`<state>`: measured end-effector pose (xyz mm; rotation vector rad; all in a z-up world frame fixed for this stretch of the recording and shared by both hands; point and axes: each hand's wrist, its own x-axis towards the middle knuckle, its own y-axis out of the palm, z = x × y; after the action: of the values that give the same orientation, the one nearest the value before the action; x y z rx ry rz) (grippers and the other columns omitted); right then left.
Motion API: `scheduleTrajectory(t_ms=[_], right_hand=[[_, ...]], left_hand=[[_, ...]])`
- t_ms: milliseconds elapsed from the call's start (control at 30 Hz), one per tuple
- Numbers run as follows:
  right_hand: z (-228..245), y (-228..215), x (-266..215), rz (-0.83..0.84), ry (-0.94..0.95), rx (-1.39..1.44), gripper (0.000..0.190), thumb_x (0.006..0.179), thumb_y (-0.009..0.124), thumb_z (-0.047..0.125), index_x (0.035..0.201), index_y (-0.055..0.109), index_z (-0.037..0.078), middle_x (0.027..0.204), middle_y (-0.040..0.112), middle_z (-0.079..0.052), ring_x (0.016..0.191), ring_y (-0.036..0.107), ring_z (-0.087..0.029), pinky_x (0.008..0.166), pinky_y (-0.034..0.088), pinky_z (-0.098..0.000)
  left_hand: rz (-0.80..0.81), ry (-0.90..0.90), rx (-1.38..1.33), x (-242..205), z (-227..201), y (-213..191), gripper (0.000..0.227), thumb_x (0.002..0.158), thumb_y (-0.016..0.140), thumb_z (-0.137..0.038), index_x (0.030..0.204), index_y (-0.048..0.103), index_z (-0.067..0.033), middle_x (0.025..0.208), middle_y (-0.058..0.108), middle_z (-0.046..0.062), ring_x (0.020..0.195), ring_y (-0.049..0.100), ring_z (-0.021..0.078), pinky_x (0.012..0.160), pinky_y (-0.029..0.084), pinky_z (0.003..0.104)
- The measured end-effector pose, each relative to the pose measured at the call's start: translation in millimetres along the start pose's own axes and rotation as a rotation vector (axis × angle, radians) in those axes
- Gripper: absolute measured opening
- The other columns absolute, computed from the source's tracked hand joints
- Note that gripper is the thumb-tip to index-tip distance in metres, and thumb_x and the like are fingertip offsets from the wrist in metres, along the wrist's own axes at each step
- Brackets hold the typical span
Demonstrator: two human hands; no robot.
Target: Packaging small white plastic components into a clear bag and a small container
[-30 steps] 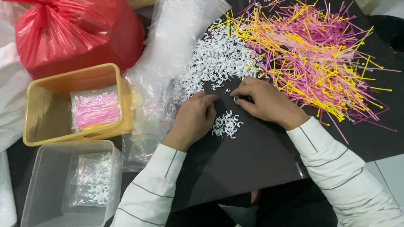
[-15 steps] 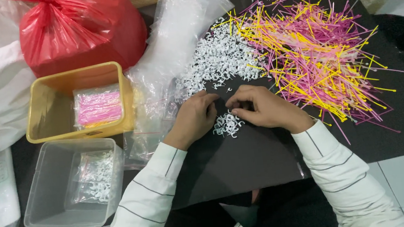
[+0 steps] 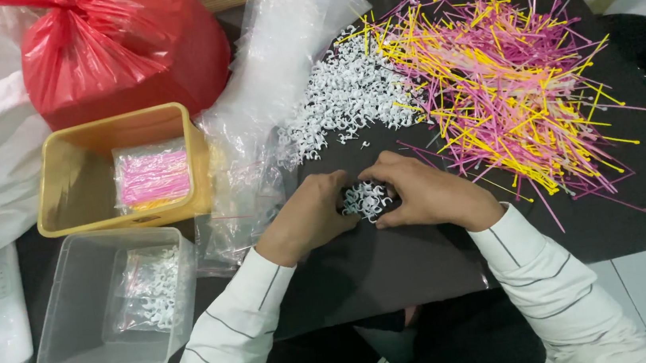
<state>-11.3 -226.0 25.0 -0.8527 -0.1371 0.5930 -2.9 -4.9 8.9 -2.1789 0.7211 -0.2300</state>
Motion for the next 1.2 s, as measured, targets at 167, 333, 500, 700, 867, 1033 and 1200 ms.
scheduleTrajectory(t_ms=[167, 333, 500, 700, 867, 1033, 1200], right_hand=[[-0.7, -5.1, -2.3, -0.077, -0.042, 0.025, 0.08, 0.059, 0.096, 0.035, 0.127, 0.068, 0.005, 0.1, 0.065, -0.013, 0.079, 0.069, -0.03, 0.072, 0.055, -0.0424], [-10.2, -4.9, 0.6, -0.231, -0.06, 0.05, 0.06, 0.067, 0.09, 0.028, 0.121, 0.073, 0.006, 0.094, 0.068, -0.01, 0.071, 0.068, -0.024, 0.067, 0.054, -0.0368], [-18.5, -5.0, 8.8, -0.381, -0.092, 0.057, 0.039, 0.077, 0.083, 0.016, 0.114, 0.076, 0.004, 0.084, 0.07, -0.012, 0.062, 0.065, -0.025, 0.059, 0.052, -0.0359], [-36.2, 4.4, 16.4, -0.49, -0.13, 0.03, 0.029, 0.08, 0.083, 0.019, 0.108, 0.078, 0.01, 0.081, 0.071, -0.009, 0.058, 0.064, -0.022, 0.055, 0.049, -0.0334], [-35.0, 5.5, 16.6, -0.495, -0.141, 0.067, 0.027, 0.08, 0.081, 0.017, 0.107, 0.078, 0.009, 0.08, 0.07, -0.009, 0.057, 0.063, -0.021, 0.054, 0.049, -0.0318], [-32.4, 4.2, 16.6, -0.488, -0.153, 0.073, 0.026, 0.081, 0.08, 0.015, 0.106, 0.078, 0.007, 0.08, 0.069, -0.012, 0.056, 0.063, -0.023, 0.055, 0.049, -0.0342], [-34.1, 4.7, 17.2, -0.486, -0.143, 0.074, 0.026, 0.081, 0.079, 0.014, 0.106, 0.079, 0.008, 0.079, 0.069, -0.011, 0.056, 0.063, -0.022, 0.054, 0.049, -0.0329]], left_hand=[[-0.122, 0.043, 0.089, -5.8, -6.2, -16.0, 0.042, 0.07, 0.08, -0.026, 0.102, 0.068, -0.001, 0.081, 0.07, 0.022, 0.083, 0.071, 0.0447, 0.068, 0.059, 0.052], [-0.505, -0.066, 0.431, -15.2, 15.5, -46.1, 0.033, 0.08, 0.078, -0.022, 0.108, 0.066, -0.0083, 0.09, 0.065, 0.013, 0.079, 0.072, 0.0379, 0.063, 0.059, 0.048], [-0.624, -0.201, 0.415, -19.8, 22.6, -61.6, 0.032, 0.083, 0.074, -0.025, 0.109, 0.068, -0.0065, 0.084, 0.061, 0.01, 0.077, 0.072, 0.0374, 0.064, 0.058, 0.047], [-0.454, -0.296, 0.38, -16.1, 24.5, -65.3, 0.046, 0.08, 0.079, -0.032, 0.117, 0.069, -0.0058, 0.096, 0.063, 0.013, 0.087, 0.072, 0.0417, 0.073, 0.059, 0.053], [-0.344, -0.351, 0.434, -8.6, 25.7, -52.3, 0.069, 0.074, 0.08, -0.035, 0.134, 0.059, -0.0091, 0.103, 0.062, 0.014, 0.092, 0.072, 0.0436, 0.076, 0.06, 0.057], [-0.321, -0.348, 0.509, 4.2, 43.8, -41.6, 0.062, 0.079, 0.066, -0.026, 0.14, 0.058, -0.0136, 0.1, 0.062, 0.013, 0.086, 0.073, 0.0444, 0.071, 0.059, 0.056], [-0.595, -0.16, 0.676, 21.2, 82.4, -23.5, 0.013, 0.074, 0.067, -0.015, 0.084, 0.068, -0.0075, 0.081, 0.059, 0.01, 0.064, 0.071, 0.0382, 0.055, 0.057, 0.047]])
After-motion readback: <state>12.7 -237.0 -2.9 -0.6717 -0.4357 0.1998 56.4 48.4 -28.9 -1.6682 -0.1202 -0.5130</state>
